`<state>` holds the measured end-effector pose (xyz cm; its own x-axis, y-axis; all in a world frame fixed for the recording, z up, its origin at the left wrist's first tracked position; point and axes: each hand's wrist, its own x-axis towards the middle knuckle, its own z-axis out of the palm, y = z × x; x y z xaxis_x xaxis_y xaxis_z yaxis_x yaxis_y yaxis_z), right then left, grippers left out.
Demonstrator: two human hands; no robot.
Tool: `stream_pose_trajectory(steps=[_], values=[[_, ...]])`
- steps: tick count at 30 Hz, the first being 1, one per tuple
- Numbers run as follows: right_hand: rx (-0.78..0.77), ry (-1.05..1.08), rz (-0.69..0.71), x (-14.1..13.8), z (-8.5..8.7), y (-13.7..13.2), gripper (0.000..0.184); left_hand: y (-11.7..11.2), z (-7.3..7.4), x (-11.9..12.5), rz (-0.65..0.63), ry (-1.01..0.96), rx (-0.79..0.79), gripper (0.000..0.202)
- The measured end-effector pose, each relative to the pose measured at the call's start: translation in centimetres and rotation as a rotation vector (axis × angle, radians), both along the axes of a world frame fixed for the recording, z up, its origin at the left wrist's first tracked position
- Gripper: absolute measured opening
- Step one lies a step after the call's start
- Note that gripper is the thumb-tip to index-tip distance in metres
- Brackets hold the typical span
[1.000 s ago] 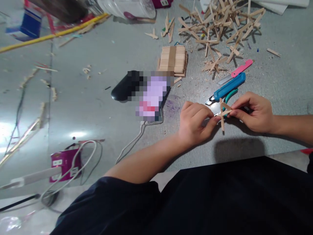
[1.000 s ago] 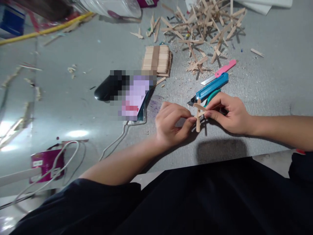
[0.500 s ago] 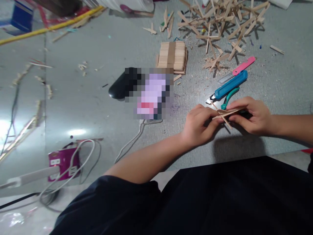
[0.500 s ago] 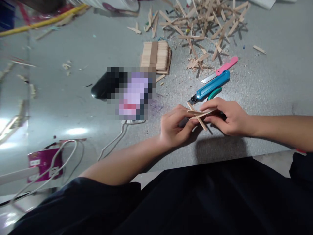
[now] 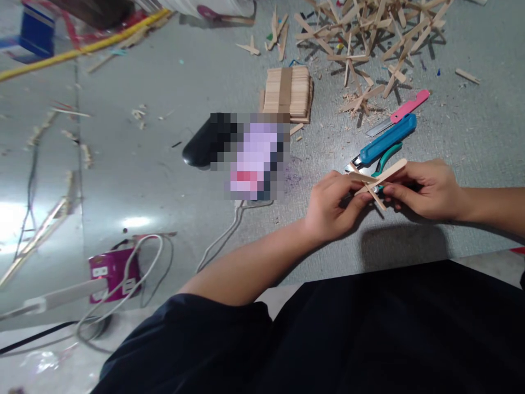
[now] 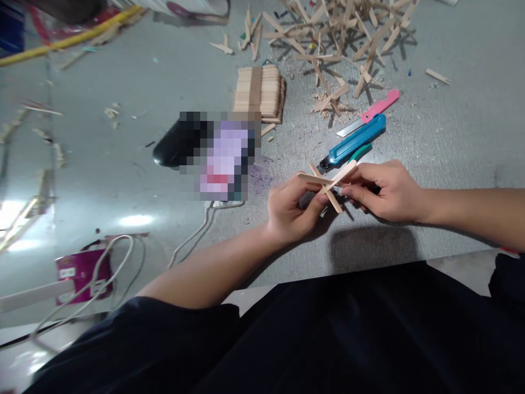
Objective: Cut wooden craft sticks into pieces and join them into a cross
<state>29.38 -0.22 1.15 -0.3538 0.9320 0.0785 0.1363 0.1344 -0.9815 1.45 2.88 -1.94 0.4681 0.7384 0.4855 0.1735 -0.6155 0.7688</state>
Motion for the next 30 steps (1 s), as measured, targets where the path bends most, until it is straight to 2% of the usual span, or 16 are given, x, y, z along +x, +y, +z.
stream_pose_trajectory(steps=[3, 7, 10, 14, 23, 27, 30], values=[[0.008, 0.049, 0.006, -0.1, -0.6, -0.2, 0.017, 0.2, -0.1, 0.1, -0.031, -0.019, 0.079, 0.023], [0.030, 0.192, 0.009, -0.4, -2.3, -0.5, 0.061, 0.5, -0.2, 0.2, -0.028, -0.029, 0.177, 0.022], [0.115, 0.212, 0.043, -0.5, -3.1, -0.5, 0.075, 0.7, -0.1, 0.4, -0.054, -0.037, 0.203, 0.017], [0.216, 0.191, 0.054, -0.5, -3.2, -0.4, 0.077, 0.8, 0.0, 0.7, -0.065, -0.048, 0.223, 0.016], [0.248, -0.020, 0.069, 0.5, -2.4, 0.0, 0.060, 0.7, -0.4, 0.4, -0.052, -0.029, 0.216, 0.021], [0.347, -0.011, 0.068, 0.3, -2.1, -0.1, 0.067, 0.6, -0.4, 0.5, -0.054, -0.042, 0.190, 0.022], [0.318, -0.037, 0.063, 0.2, -2.1, -0.2, 0.066, 0.4, -0.4, 0.5, -0.047, -0.036, 0.152, 0.024]])
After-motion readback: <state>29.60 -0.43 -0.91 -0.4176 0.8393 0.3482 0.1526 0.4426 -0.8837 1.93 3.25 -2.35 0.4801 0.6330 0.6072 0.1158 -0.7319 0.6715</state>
